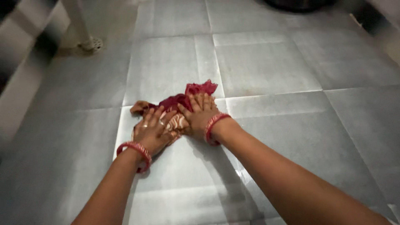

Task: The person scrubs a tiled floor by hand using a piece of cloth soaked in soapy water from a small red bucket.

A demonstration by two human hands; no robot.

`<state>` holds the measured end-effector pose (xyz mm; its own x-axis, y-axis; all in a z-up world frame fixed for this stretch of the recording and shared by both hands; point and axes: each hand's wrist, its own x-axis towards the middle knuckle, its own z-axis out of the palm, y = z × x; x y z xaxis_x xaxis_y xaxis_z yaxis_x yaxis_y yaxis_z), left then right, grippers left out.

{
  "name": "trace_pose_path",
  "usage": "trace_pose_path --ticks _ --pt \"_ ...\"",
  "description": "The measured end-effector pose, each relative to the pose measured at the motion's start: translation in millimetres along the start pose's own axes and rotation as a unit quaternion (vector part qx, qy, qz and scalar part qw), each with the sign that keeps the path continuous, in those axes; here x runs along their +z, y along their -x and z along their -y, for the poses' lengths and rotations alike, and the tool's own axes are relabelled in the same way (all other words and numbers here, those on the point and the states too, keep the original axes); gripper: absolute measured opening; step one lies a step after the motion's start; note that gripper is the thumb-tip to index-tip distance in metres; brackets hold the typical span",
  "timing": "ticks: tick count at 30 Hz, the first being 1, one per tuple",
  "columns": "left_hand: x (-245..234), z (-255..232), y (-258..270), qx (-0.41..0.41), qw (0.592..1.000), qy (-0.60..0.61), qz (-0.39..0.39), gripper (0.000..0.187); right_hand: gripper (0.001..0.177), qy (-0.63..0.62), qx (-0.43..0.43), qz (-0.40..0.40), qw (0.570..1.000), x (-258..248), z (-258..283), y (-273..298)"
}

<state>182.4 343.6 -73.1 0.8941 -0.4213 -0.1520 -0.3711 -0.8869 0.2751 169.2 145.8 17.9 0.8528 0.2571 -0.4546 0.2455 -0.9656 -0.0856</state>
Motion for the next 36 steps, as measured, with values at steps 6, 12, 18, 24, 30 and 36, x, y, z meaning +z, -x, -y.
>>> trace_pose_path --ticks 6,12,18,24,30,36 --pt "4.3 6.8 96.8 -0.001 0.998 0.053 0.015 0.075 0.084 0.026 -0.046 0.047 0.997 13.1 52.7 59.4" --pt "-3.7 16.9 158.2 -0.081 0.989 0.071 0.102 0.079 0.075 0.052 -0.113 0.034 0.992 34.7 84.7 65.5" --pt "1.2 39.4 129.4 -0.119 0.987 -0.005 0.107 0.081 0.075 0.033 -0.134 0.000 0.990 28.9 85.1 30.7" --pt "-12.0 90.2 65.5 -0.144 0.984 0.002 0.107 0.091 0.083 0.027 -0.121 -0.003 0.992 6.3 86.3 -30.1" --pt "-39.7 128.7 17.4 -0.158 0.977 0.117 0.083 0.081 0.085 0.036 -0.097 -0.009 0.995 -10.0 88.2 -83.2" --pt "-25.9 115.2 15.6 -0.200 0.974 -0.005 0.109 0.089 0.084 0.007 -0.092 -0.017 0.996 -7.8 86.7 -70.6"
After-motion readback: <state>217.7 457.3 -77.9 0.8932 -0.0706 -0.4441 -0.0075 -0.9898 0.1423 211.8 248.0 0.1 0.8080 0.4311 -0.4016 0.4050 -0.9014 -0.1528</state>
